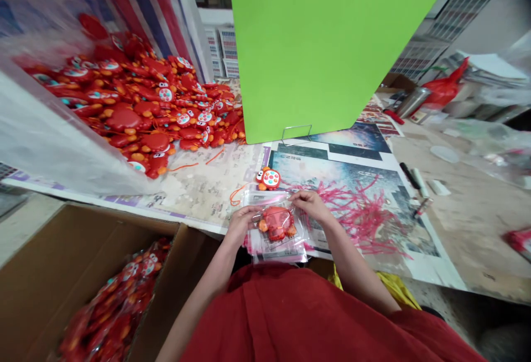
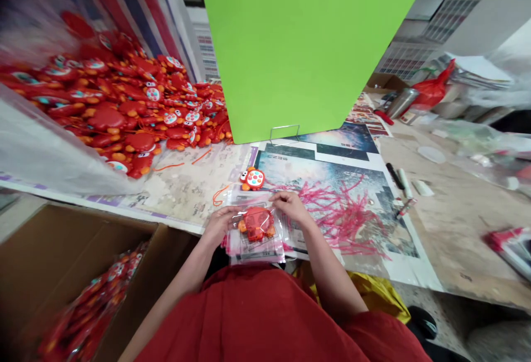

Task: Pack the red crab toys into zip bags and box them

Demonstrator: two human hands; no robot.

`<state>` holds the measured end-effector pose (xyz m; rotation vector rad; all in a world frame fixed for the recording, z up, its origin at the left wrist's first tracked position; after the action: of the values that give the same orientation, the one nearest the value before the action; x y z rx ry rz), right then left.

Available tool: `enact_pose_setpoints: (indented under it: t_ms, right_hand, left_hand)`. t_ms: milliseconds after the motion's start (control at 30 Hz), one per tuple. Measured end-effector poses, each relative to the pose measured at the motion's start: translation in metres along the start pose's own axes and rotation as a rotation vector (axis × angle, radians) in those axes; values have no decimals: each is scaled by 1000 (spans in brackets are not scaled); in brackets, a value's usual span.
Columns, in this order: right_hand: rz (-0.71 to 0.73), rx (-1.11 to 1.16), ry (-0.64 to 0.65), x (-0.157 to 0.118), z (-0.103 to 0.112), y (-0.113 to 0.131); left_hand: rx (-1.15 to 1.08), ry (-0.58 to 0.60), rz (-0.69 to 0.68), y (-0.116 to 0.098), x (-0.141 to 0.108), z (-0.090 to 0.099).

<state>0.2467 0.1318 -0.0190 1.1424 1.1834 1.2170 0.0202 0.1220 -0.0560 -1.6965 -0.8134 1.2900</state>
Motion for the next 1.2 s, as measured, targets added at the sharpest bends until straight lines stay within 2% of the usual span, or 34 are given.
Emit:
enact_pose_setpoints:
  t_ms: [200,467,567,700,800,1067,1200]
  right_hand:
    - [9,25,25,1,-2,2]
    - [-17,7,36,-1,-1,5]
    - [-19,-31,9,0,-1,10]
    - [-50,-171,137,-2,-19,4]
    - [-39,-157,207,-5,-28,0]
    - [-102,9,180,-9,-21,4]
    - [-127,-125,151,-8,-29,5]
  left_hand:
    - [-33,-23,-1,4,2,3]
    - [-35,38,-42,-2,1,0]
    - [-4,4,-53,-2,2,3]
    - [58,-6,-88,1,4,2]
    - [51,-20,-119,1,5,3]
    - [59,-25,-132,2,7,5]
    - [53,-20,-173,1,7,3]
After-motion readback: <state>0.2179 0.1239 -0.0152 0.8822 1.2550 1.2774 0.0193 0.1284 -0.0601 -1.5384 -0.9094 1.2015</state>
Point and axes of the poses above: each hand's wrist, its own x-axis towards the middle knuckle, its own z-axis out of the back of the hand, y = z × x, the point moved 10 cm from there along x, towards the middle knuckle, and after that the axes turned 13 degrees about x, right-handed, at the moved point
